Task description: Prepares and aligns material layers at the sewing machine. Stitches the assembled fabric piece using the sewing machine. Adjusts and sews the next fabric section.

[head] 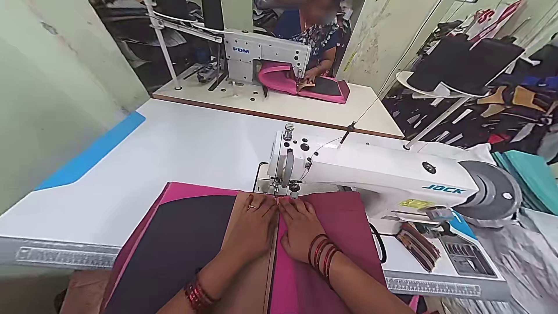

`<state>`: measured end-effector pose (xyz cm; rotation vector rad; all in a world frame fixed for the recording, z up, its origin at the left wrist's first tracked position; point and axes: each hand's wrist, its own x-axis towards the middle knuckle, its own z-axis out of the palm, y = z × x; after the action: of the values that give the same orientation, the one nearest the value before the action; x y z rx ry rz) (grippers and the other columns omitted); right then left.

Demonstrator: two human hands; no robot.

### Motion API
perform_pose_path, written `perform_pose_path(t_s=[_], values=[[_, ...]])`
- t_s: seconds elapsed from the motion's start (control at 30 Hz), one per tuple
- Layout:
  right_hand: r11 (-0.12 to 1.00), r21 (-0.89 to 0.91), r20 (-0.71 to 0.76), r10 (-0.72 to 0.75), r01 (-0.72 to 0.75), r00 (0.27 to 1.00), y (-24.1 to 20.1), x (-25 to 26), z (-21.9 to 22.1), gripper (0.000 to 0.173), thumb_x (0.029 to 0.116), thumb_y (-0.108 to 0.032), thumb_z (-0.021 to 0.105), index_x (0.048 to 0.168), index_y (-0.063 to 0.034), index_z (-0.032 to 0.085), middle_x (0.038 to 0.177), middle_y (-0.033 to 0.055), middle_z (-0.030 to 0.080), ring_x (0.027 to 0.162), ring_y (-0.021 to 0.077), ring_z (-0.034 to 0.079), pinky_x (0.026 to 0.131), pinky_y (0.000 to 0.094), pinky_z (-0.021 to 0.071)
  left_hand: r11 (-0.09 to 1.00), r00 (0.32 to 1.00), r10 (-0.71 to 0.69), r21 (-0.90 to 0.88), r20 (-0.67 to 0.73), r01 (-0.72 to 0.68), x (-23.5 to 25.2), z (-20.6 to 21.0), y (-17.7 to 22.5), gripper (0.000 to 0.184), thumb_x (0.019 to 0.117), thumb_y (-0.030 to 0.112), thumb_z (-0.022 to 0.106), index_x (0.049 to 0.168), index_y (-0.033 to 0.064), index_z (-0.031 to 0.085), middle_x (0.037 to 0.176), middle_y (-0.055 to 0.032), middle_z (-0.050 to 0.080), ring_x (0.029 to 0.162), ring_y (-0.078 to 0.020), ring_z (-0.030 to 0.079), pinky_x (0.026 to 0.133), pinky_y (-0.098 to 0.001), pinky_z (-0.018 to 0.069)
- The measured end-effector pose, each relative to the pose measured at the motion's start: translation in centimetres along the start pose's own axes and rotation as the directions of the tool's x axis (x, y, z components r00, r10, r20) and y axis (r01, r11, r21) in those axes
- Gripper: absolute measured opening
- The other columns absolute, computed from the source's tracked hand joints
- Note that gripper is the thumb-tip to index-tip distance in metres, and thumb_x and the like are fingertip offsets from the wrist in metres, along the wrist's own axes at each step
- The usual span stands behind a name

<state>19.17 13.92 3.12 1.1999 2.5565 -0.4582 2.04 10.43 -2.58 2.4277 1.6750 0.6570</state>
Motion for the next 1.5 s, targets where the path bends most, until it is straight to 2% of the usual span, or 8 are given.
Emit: perform_pose_path(t_s=[0.4,0.6,1.1,1.23,1.27,1.33,1.4,1.5], values=[[1.000,0.000,0.019,0.030,-0.030,0.999,1.2,2.7,-1.1,0.070,0.0982,-0.033,0.051,0.161,-0.0081,0.032,0.172,0.0041,0.023,0.158,0.0307,0.017,0.122,0.0600,0.0165,0.994,0.989,-0.087,-0.060,0.122,0.095,2.9,-0.8,-1.3,0.042,0.1006,0.023,0.045,0.133,0.0063,0.066,0.144,-0.0189,0.057,0.143,-0.0403,0.044,0.122,-0.0596,0.0229],[0.998,0.050,-0.102,-0.018,0.024,0.995,1.3,1.8,-0.8,0.060,0.0968,-0.022,0.054,0.153,-0.0042,0.047,0.163,0.0090,0.041,0.154,0.0301,0.030,0.122,0.0531,0.0257,0.998,0.990,0.058,0.020,-0.126,-0.056,2.2,-0.1,-1.0,0.030,0.0941,0.016,0.055,0.111,0.0031,0.076,0.121,-0.0165,0.071,0.122,-0.0396,0.064,0.105,-0.0583,0.0487],[0.998,0.020,-0.089,-0.064,0.066,0.994,1.3,2.4,-0.9,0.055,0.0973,-0.023,0.053,0.147,-0.0001,0.053,0.160,0.0106,0.045,0.151,0.0288,0.037,0.122,0.0510,0.0266,0.999,0.999,-0.013,0.032,-0.045,0.015,2.6,-0.4,-0.5,0.029,0.0946,0.015,0.054,0.106,0.0005,0.077,0.126,-0.0187,0.068,0.127,-0.0393,0.061,0.108,-0.0562,0.0461],[0.987,0.139,-0.216,-0.054,0.085,0.975,1.8,1.5,-0.7,0.048,0.0984,-0.018,0.050,0.143,-0.0015,0.059,0.153,0.0102,0.054,0.147,0.0285,0.043,0.123,0.0430,0.0300,0.998,0.999,-0.051,0.044,-0.021,0.051,2.3,-0.4,0.1,0.034,0.0960,0.015,0.053,0.119,-0.0009,0.073,0.135,-0.0208,0.064,0.132,-0.0411,0.057,0.111,-0.0652,0.0400],[0.976,0.164,-0.371,-0.071,0.141,0.926,2.1,0.6,-0.4,0.042,0.0978,-0.018,0.052,0.134,-0.0008,0.067,0.143,0.0114,0.063,0.139,0.0291,0.053,0.118,0.0421,0.0383,0.997,0.998,-0.057,0.046,-0.030,0.058,2.3,-0.4,0.2,0.034,0.0957,0.015,0.053,0.119,-0.0011,0.073,0.135,-0.0208,0.064,0.133,-0.0411,0.057,0.110,-0.0663,0.0400],[0.958,0.004,-0.811,-0.165,0.287,0.562,3.0,-0.9,0.7,0.031,0.0895,-0.020,0.056,0.100,-0.0052,0.081,0.107,0.0080,0.078,0.105,0.0243,0.074,0.091,0.0375,0.0593,0.996,0.995,-0.034,0.083,-0.092,0.041,2.1,0.1,0.3,0.034,0.0936,0.015,0.054,0.115,-0.0012,0.074,0.130,-0.0198,0.066,0.128,-0.0409,0.060,0.105,-0.0677,0.0438],[0.955,-0.163,-0.938,-0.228,0.248,0.261,4.7,-3.8,-1.4,0.032,0.0977,-0.024,0.050,0.090,-0.0096,0.078,0.098,0.0051,0.079,0.096,0.0169,0.074,0.087,0.0302,0.0587,0.994,0.995,-0.038,0.103,-0.093,0.048,2.1,0.1,0.3,0.034,0.0945,0.016,0.053,0.116,-0.0004,0.073,0.131,-0.0183,0.066,0.129,-0.0400,0.060,0.105,-0.0677,0.0442],[0.971,-0.159,-0.982,-0.137,-0.176,0.133,10.6,-10.3,-6.9,0.037,0.1010,-0.026,0.048,0.096,0.0004,0.074,0.099,0.0184,0.076,0.097,0.0312,0.072,0.087,0.0423,0.0549,0.992,0.997,-0.054,0.111,-0.056,0.060,2.4,-0.1,0.4,0.036,0.0960,0.017,0.051,0.119,-0.0007,0.072,0.135,-0.0185,0.064,0.132,-0.0395,0.058,0.106,-0.0679,0.0428]])
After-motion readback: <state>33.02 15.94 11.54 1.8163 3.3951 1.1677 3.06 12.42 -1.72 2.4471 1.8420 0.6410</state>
